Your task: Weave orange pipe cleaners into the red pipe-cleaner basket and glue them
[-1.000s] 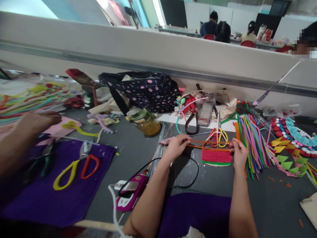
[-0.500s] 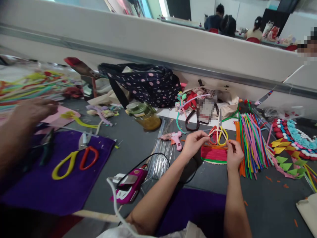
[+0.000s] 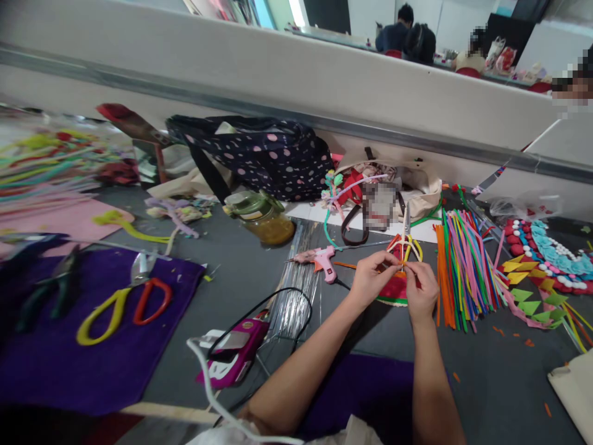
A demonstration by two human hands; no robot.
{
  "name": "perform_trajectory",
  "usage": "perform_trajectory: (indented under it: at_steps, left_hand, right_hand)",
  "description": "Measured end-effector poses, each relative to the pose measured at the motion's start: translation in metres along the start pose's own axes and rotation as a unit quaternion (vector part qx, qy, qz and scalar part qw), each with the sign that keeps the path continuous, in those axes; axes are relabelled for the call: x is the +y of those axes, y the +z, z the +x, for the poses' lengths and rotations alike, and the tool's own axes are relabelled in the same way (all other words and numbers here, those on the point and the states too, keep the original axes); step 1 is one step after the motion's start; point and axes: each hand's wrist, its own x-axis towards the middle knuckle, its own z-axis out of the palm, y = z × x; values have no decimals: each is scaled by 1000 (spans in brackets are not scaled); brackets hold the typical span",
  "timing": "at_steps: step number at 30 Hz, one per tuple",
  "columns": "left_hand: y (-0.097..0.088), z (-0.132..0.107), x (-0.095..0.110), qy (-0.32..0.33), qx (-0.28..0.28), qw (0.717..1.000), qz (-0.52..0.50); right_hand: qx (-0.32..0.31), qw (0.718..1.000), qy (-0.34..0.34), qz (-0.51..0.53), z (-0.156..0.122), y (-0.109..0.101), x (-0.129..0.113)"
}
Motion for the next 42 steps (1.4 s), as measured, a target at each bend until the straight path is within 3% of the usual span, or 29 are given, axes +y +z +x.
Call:
perform_trajectory:
  at_steps: [7,17,22,33,37,42]
  left_hand:
    - [2,0,5,-11,33,999,-35]
    - [3,-1,9,-2,28,999,-37]
    - [3,-2,10,9,25,999,-36]
    - [-2,-4,16,66,-59,996,-2]
    - [-5,-4,17,38,-72,997,-11]
    - [-9,1,9,-46,-15,998,-49]
  right_hand:
    - [-2,1000,-12,-9,0,1,-4]
    - [-21,1000,-14,0,0,1,-4]
    - [-3,1000,20,22,2,1,-9]
    - [-10,991,100,94,7,-5,-18]
    - [-25,991,104,75,8,-4,-22]
    - [17,983,145,113,6,0,-18]
